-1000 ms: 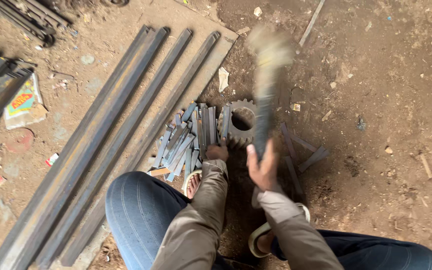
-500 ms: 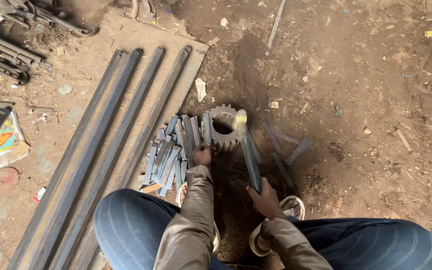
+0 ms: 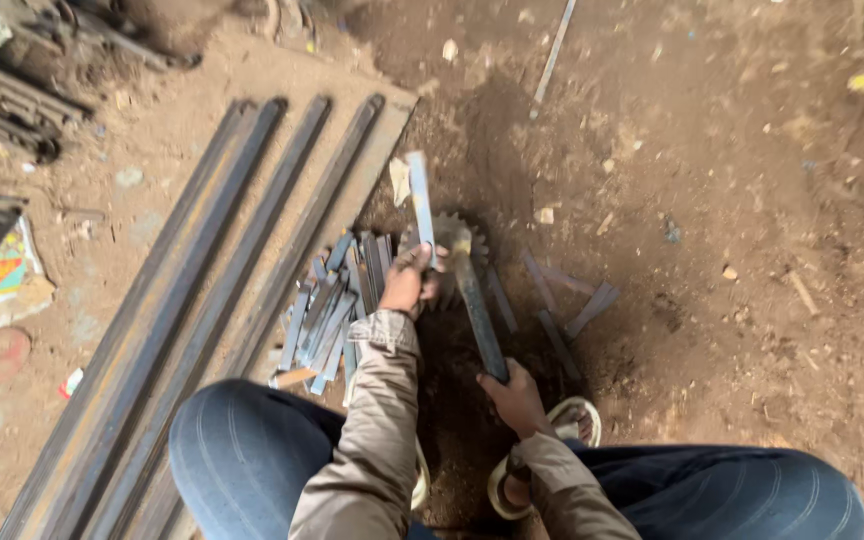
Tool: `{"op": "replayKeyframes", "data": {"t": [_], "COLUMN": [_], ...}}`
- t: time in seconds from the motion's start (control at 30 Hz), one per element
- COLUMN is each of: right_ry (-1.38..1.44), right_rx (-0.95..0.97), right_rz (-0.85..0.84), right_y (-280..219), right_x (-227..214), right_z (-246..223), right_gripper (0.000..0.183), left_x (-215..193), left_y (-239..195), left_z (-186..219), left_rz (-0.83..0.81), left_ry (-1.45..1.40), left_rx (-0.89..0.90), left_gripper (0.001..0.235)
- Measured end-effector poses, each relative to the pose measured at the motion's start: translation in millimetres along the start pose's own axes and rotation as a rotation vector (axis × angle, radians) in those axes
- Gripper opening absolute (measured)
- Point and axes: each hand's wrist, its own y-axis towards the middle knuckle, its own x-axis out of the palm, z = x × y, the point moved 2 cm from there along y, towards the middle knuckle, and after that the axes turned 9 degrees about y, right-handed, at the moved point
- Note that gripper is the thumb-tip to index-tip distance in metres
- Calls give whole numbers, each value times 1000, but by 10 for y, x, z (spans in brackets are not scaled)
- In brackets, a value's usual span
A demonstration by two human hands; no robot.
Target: The person sits on the ground and repeatedly hammers a metal gear-like object with a sledgehammer. The person holds the gear steady with one hand while striking it with the other, causing small metal fragments to fall away.
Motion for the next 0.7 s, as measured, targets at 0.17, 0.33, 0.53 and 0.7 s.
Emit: {"op": "replayKeyframes", "data": {"t": [0.17,0.33,0.53,0.7], "right_ry": [197,218,-176,-145], "right_rx": [-31,14,-68,64], "right_rz": [-26,-12,52,-31], "right_y": [11,-145,-326,-315], "right_x": [34,-28,-215,-205], "right_z": [-12,-103,-385,-364], "right_gripper": [24,31,48,49], "left_x": [-553,-831,-820,-759], "left_y": [263,325,158,104], "left_z": [-626,-1060,-1180,-1092], "left_rz": [372,752,806,721], "left_ry": [351,1195,1566,1626], "left_rx": [-131,-30,77,341], "left_gripper": [35,58,32,49]}}
